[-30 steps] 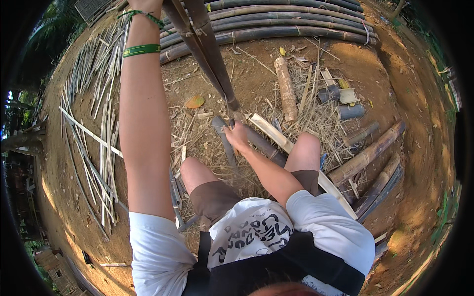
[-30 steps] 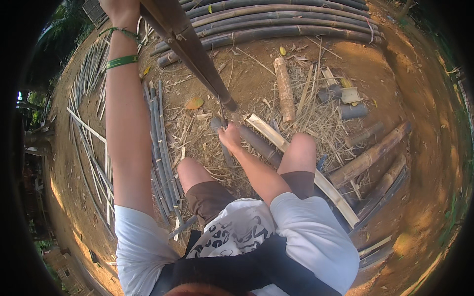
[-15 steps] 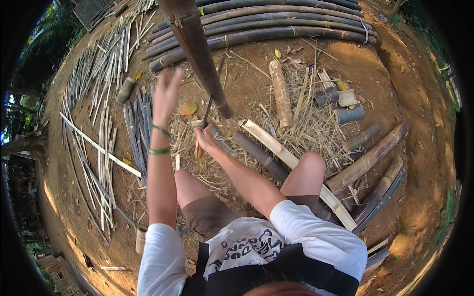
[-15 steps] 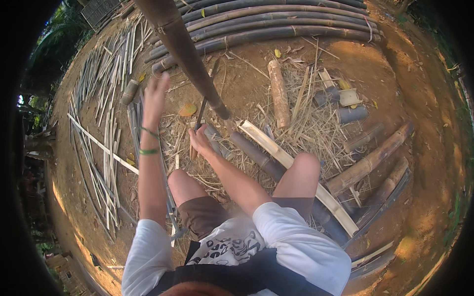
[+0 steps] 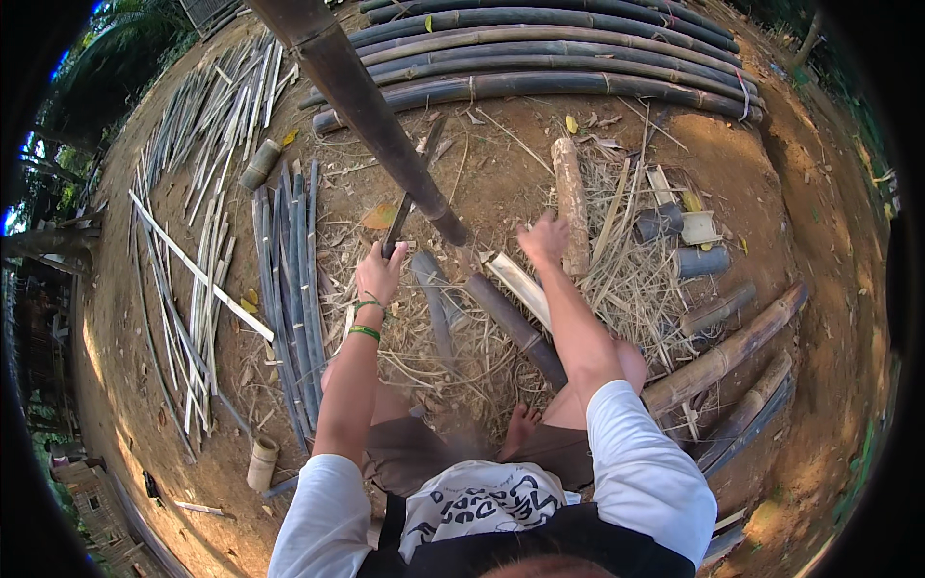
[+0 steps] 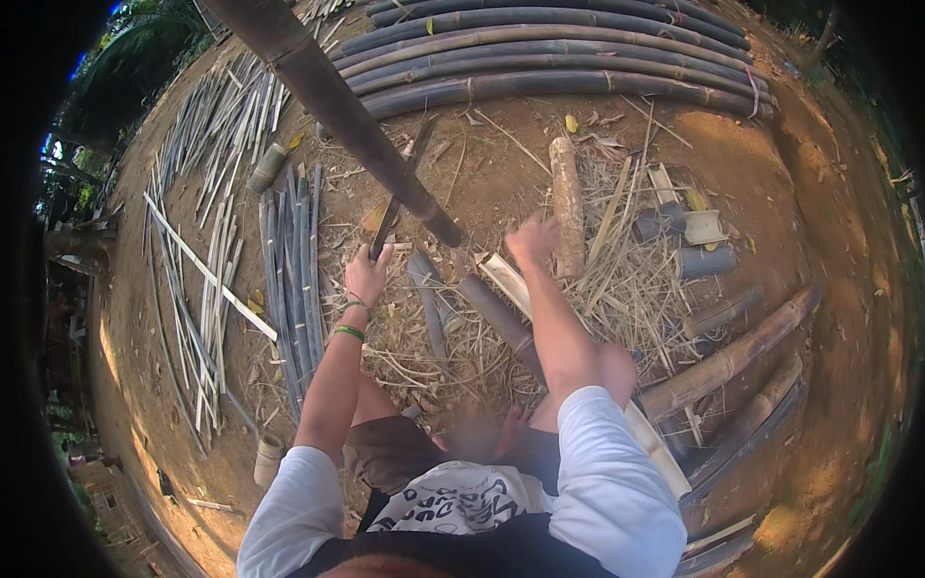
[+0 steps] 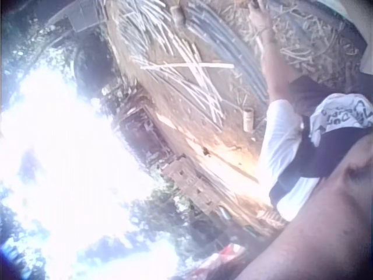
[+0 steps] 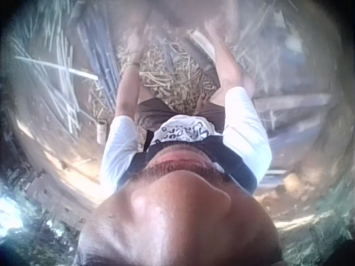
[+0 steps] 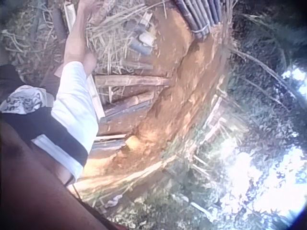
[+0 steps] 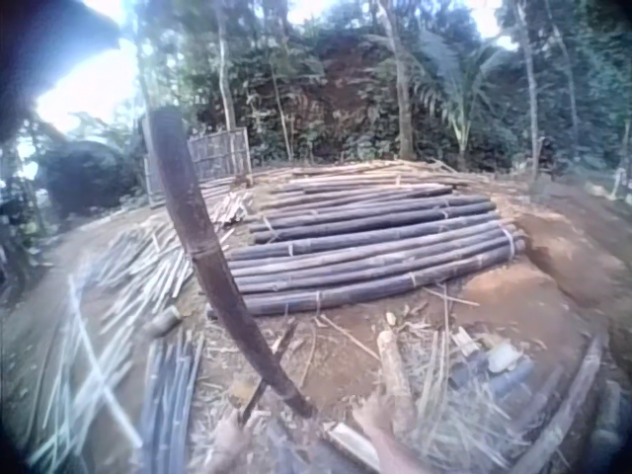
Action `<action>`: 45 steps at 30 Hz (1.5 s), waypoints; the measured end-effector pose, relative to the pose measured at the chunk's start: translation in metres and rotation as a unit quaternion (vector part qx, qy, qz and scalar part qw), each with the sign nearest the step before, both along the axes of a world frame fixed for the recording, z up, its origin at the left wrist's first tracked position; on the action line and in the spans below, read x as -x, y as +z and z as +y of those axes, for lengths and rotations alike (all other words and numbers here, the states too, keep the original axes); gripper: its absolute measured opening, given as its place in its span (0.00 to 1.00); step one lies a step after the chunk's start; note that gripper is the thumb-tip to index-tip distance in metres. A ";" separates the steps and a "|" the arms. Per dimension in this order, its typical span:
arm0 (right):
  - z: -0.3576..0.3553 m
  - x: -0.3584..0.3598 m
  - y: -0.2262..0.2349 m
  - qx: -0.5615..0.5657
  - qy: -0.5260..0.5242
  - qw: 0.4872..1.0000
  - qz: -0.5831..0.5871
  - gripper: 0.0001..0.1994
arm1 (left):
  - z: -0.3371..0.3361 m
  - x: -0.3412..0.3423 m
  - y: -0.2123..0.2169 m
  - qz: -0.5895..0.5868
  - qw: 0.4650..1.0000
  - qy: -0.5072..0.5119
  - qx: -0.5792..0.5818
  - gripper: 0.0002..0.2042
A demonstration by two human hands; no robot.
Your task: The person saws through a bamboo pole, strikes a hollow bamboo section with a wooden tool, and uses a large knife to split and trim sections of bamboo.
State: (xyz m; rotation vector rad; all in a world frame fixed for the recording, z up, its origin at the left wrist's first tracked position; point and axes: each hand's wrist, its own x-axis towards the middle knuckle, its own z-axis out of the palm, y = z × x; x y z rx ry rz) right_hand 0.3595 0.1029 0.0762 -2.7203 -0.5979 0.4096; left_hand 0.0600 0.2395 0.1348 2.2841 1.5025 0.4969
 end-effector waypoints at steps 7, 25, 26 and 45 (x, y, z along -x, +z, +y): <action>-0.055 -0.066 -0.061 0.074 -0.079 0.989 0.103 0.62 | 0.036 0.031 -0.006 0.005 1.000 -0.017 0.023 0.28; -0.087 -0.088 0.194 -0.386 0.103 0.895 0.199 0.36 | 0.058 0.006 0.023 0.110 0.979 -0.167 -0.051 0.29; -0.084 -0.079 0.226 -0.412 0.134 0.888 0.152 0.36 | 0.058 0.003 0.024 0.114 0.977 -0.170 -0.057 0.29; -0.049 0.045 0.141 -0.175 0.179 0.965 0.083 0.48 | 0.063 0.019 0.039 0.135 0.975 -0.169 -0.041 0.33</action>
